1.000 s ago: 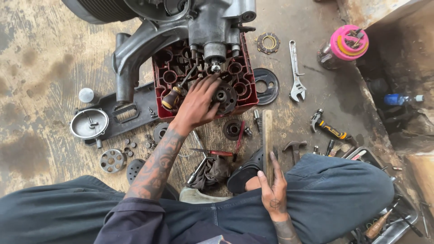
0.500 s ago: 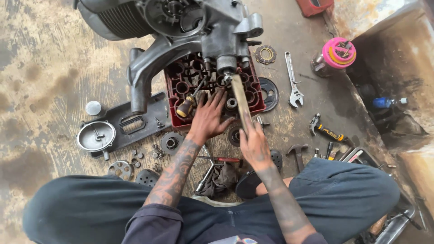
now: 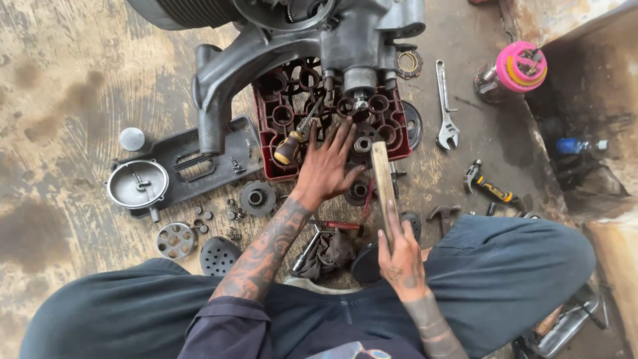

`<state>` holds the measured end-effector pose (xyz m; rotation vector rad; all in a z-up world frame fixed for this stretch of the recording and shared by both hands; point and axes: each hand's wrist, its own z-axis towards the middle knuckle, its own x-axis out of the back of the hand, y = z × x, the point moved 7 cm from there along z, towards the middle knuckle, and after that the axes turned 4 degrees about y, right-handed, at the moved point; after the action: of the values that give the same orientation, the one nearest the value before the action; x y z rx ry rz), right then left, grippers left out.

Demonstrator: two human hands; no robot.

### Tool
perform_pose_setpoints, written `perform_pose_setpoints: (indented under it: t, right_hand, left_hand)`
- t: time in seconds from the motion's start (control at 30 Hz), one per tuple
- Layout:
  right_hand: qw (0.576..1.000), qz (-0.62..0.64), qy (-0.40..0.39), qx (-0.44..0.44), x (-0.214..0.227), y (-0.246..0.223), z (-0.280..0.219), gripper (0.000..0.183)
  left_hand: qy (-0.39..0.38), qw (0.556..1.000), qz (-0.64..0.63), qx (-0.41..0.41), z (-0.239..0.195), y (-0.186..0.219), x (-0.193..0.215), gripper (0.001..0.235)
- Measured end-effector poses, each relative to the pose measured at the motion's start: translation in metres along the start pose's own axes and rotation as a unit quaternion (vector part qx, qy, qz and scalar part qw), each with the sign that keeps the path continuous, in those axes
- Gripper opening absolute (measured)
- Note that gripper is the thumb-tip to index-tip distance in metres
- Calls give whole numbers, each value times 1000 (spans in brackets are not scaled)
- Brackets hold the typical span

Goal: Repairing and cleaning a motorcycle engine component using a hammer, metal bar, and brush

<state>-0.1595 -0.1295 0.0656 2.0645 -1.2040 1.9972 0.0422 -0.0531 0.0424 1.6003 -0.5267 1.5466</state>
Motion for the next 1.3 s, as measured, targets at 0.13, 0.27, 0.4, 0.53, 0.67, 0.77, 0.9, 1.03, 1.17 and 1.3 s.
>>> perform_pose_setpoints:
  t: [0.13,0.27,0.4,0.53,0.67,0.77,0.9,1.03,1.17,1.3]
  right_hand:
    - [997,59,25,31,12,-43,58,62]
    - [998,59,6,4,-12,-14,65,62]
    - [994,105,-12,18,6,-17,3,65]
    - [996,84,11,2,6,-41,66,62]
    - [991,127,16,48,8,-39,82,61]
    - [991,130,16,1,3,-10,14,63]
    - [993,116,13,16,-6,-19,47,62]
    - [995,80,34,48,-12,-23,81,60]
    - [999,-24,34,13,-7,-10,5,65]
    - [998,-59,14,14,-6,-2,4,69]
  left_hand:
    - [-3,1000,13,-19,1,2,-5,84]
    - [15,999,2,-36,0,-1,-3,98]
    - [24,998,43,-50,3,-4,-29,102]
    - [-28,998,35,-32,8,-1,-12,95]
    - [-16,999,28,-21,7,1,0,100]
    - [-32,999,19,-19,6,1,-6,97]
    - [-33,999,26,-23,7,-1,-11,97]
    - [-7,1000,2,-17,2,0,-2,99]
    - [-5,1000,-29,-7,4,-2,8,92]
    - [11,999,-10,-29,0,-3,-11,99]
